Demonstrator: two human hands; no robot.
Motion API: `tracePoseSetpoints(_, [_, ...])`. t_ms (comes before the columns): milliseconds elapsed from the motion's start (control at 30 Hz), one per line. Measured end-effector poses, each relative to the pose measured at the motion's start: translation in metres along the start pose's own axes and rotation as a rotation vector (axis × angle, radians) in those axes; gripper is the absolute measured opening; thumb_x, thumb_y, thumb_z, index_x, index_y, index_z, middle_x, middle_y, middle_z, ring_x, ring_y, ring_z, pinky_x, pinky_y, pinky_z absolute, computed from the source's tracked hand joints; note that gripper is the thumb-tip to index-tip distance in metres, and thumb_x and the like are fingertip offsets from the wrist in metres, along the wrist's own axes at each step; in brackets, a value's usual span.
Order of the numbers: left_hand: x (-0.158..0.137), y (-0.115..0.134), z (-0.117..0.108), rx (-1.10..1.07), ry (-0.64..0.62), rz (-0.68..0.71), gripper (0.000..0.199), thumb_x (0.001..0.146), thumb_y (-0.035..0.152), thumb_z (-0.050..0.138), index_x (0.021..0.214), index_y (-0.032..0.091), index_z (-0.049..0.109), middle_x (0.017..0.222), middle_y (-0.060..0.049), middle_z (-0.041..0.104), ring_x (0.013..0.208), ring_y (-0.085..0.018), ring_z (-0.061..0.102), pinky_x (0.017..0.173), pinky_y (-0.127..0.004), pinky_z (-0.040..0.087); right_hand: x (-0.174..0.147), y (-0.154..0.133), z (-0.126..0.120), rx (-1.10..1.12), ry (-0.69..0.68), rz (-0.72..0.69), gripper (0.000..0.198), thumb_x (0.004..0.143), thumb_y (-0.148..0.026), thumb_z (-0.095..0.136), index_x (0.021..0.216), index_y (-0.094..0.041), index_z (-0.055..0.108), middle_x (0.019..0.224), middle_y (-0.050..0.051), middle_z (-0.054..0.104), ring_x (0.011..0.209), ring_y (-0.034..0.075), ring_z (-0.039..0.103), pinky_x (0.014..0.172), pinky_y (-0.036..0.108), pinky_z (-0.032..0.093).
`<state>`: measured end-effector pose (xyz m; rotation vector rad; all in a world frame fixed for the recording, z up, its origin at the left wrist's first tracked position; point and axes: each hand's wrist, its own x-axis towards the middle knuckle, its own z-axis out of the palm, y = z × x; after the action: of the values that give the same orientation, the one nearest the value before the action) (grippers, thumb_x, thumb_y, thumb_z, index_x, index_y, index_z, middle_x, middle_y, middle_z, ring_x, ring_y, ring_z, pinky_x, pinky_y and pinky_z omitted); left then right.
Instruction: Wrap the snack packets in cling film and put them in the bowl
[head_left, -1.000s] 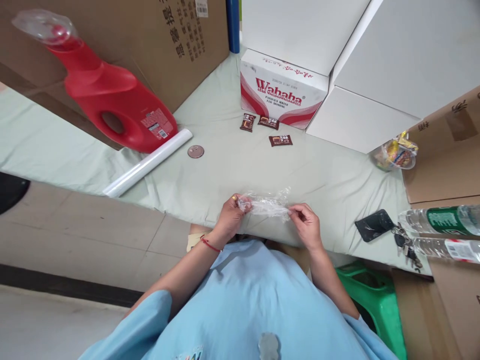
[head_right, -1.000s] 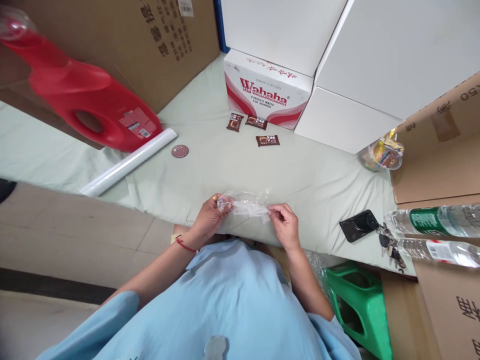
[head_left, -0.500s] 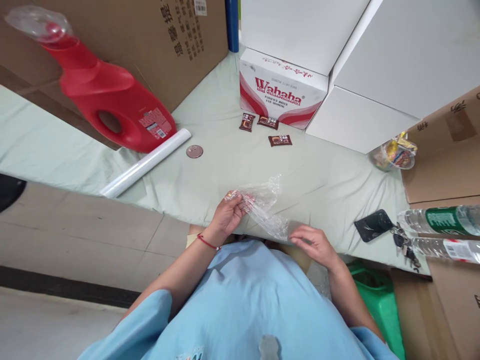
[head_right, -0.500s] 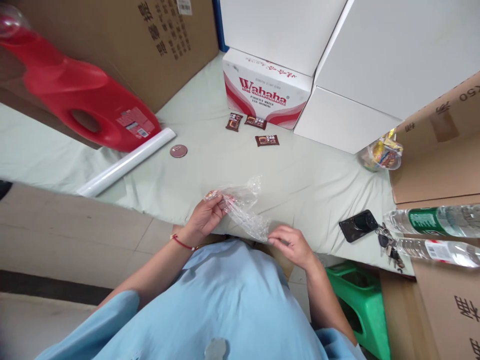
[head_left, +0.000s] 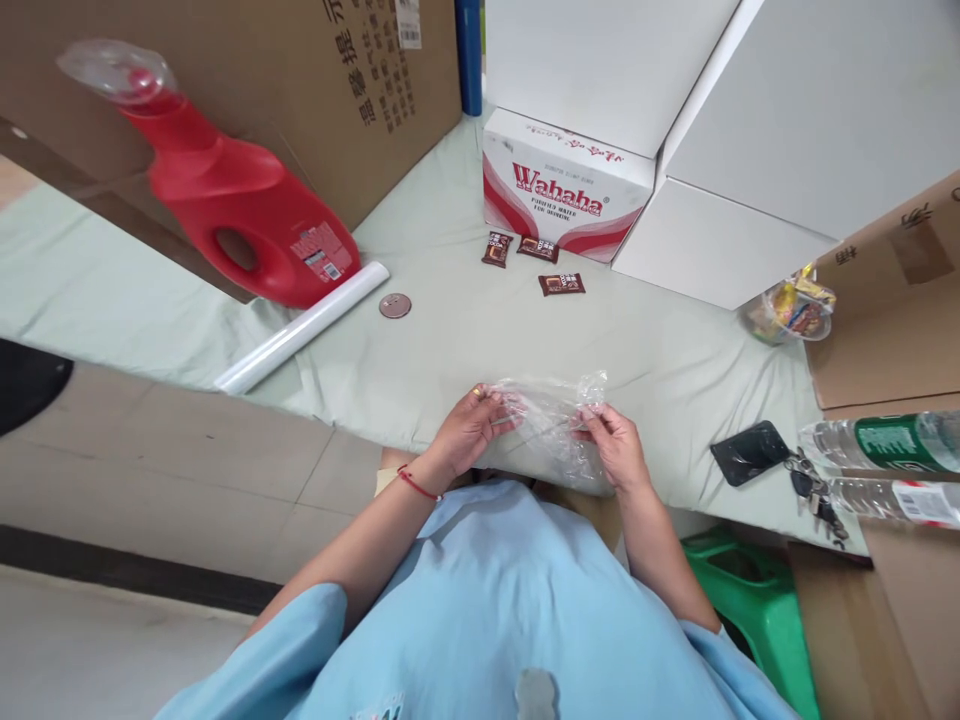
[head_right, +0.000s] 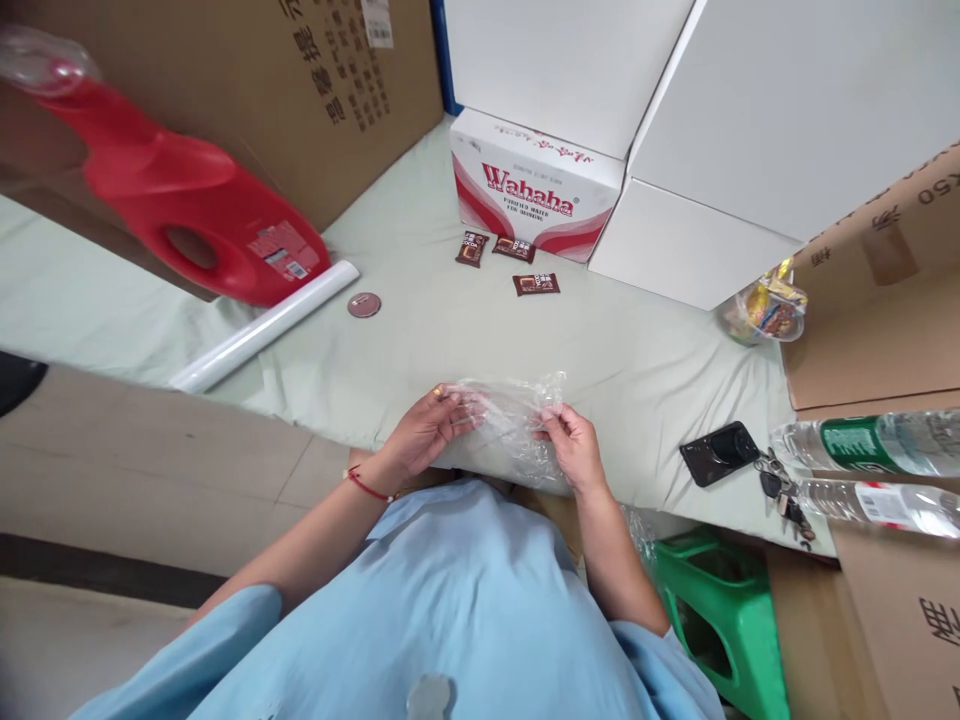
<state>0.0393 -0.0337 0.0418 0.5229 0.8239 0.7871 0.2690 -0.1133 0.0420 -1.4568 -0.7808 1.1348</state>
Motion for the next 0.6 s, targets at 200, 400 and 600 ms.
tracePoseSetpoints(200, [-0.006, -0.031, 0.013, 0.043, -0.144, -0.226, 0.057, 0.072, 0.056, 0.093, 0.109, 0.019, 0.07, 0.123, -0.017, 0.074, 0.119, -0.03, 0.07, 0.092, -0.041, 0.058, -0.002, 0.001, 0.009, 0.111, 0.177, -0.002, 0.048, 0.077, -0.067, 0.083, 0.086, -0.022, 0.069, 0.079, -0.001, 0.065, 0.068, 0.014, 0.06, 0.057, 0.024, 0.054])
tracePoseSetpoints(400, [-0.004, -0.033, 0.022, 0.056, -0.156, -0.196, 0.047, 0.067, 0.044, 0.097, 0.083, 0.019, 0.061, 0.091, -0.003, 0.073, 0.09, -0.019, 0.071, 0.087, -0.035, 0.054, -0.004, 0.009, -0.002, 0.174, 0.295, 0.017, 0.05, 0.073, -0.066, 0.087, 0.086, -0.021, 0.069, 0.074, -0.004, 0.059, 0.057, 0.008, 0.045, 0.05, 0.022, 0.041])
tracePoseSetpoints(600, [0.001, -0.03, 0.016, 0.313, 0.033, 0.016, 0.042, 0.07, 0.04, 0.091, 0.093, 0.021, 0.062, 0.094, -0.001, 0.068, 0.085, -0.017, 0.066, 0.077, -0.03, 0.05, -0.005, 0.013, -0.014, 0.134, 0.289, 0.004, 0.048, 0.076, -0.066, 0.084, 0.083, -0.022, 0.07, 0.084, 0.0, 0.067, 0.061, 0.01, 0.049, 0.052, 0.023, 0.041])
